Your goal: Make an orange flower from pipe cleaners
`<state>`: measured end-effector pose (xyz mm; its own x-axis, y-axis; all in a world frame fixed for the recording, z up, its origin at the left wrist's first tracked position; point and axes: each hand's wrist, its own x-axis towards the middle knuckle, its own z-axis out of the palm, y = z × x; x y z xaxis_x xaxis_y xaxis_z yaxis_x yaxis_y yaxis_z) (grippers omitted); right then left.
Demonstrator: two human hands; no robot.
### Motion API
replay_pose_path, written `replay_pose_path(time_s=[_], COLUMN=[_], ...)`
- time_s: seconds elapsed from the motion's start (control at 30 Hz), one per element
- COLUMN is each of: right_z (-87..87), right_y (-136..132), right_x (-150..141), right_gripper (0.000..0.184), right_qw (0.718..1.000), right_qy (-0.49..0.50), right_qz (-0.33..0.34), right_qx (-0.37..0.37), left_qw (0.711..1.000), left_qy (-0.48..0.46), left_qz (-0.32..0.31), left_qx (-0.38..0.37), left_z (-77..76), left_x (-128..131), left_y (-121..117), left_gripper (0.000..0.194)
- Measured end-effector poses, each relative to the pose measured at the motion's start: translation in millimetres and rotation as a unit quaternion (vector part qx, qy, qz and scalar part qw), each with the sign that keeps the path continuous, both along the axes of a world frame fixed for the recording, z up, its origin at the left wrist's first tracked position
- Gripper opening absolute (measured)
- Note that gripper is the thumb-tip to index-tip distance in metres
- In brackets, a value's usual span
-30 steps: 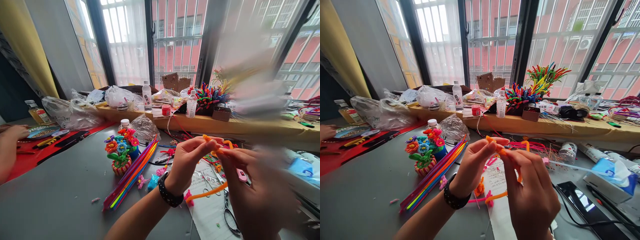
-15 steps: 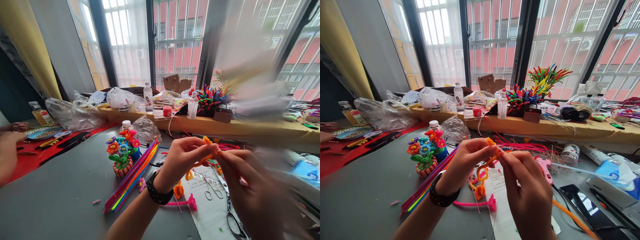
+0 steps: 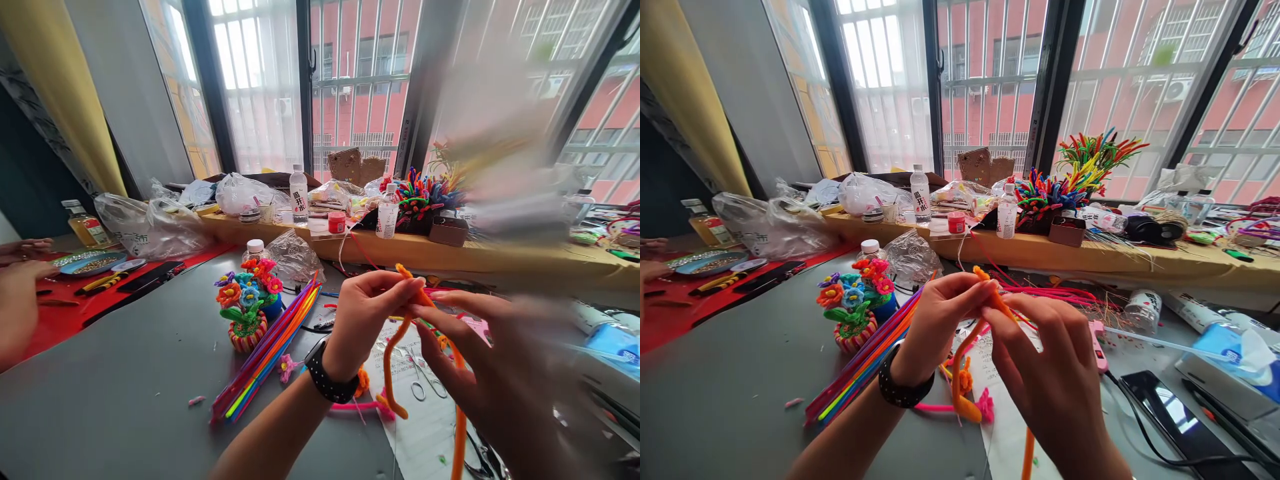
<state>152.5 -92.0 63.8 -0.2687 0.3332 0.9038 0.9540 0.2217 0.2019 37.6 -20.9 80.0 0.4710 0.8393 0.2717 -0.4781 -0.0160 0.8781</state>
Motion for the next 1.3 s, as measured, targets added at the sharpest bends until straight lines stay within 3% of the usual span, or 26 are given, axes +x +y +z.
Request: replay_pose_path(time_s=[0.3, 0.5, 0.6, 0.7, 0.8, 0.97, 1.1, 1.3], right_z=[-2.1, 0.1, 2.4, 3.3, 1.2, -1.6, -1.6, -4.9], right_y=[-3, -6, -7, -8, -4, 4, 7, 13], right_x=[0, 5, 4, 5, 9, 14, 14, 12], right_gripper=[0.024, 0.007, 0.003, 0.007, 0.010, 0.019, 0.018, 0.019], right_qw=[0.995, 0.956, 0.885, 0.770, 0.678, 0.552, 0.501, 0.503], right_qy=[0.059, 0.252, 0.423, 0.563, 0.626, 0.685, 0.697, 0.652], right_qz=[0.082, 0.146, 0.168, 0.241, 0.310, 0.367, 0.395, 0.433], right_qx=[0.001, -0.035, -0.094, -0.178, -0.230, -0.303, -0.328, -0.366], left_qw=[0.999, 0.997, 0.992, 0.986, 0.981, 0.979, 0.979, 0.964], left_qy=[0.004, 0.011, 0.018, 0.025, 0.042, 0.058, 0.049, 0.039], left_qz=[-0.014, -0.036, -0.084, -0.125, -0.149, -0.157, -0.130, -0.191], left_qx=[0.036, 0.071, 0.091, 0.107, 0.117, 0.114, 0.152, 0.179], left_z=[-0.7, 0.4, 1.0, 2.9, 4.6, 3.1, 0.6, -4.3], left_x=[1, -2, -5, -7, -8, -8, -7, -7], left_y=[-1, -1, -2, -2, -1, 3, 7, 17], left_gripper=[0.012, 0.007, 0.004, 0.004, 0.005, 0.007, 0.010, 0.012])
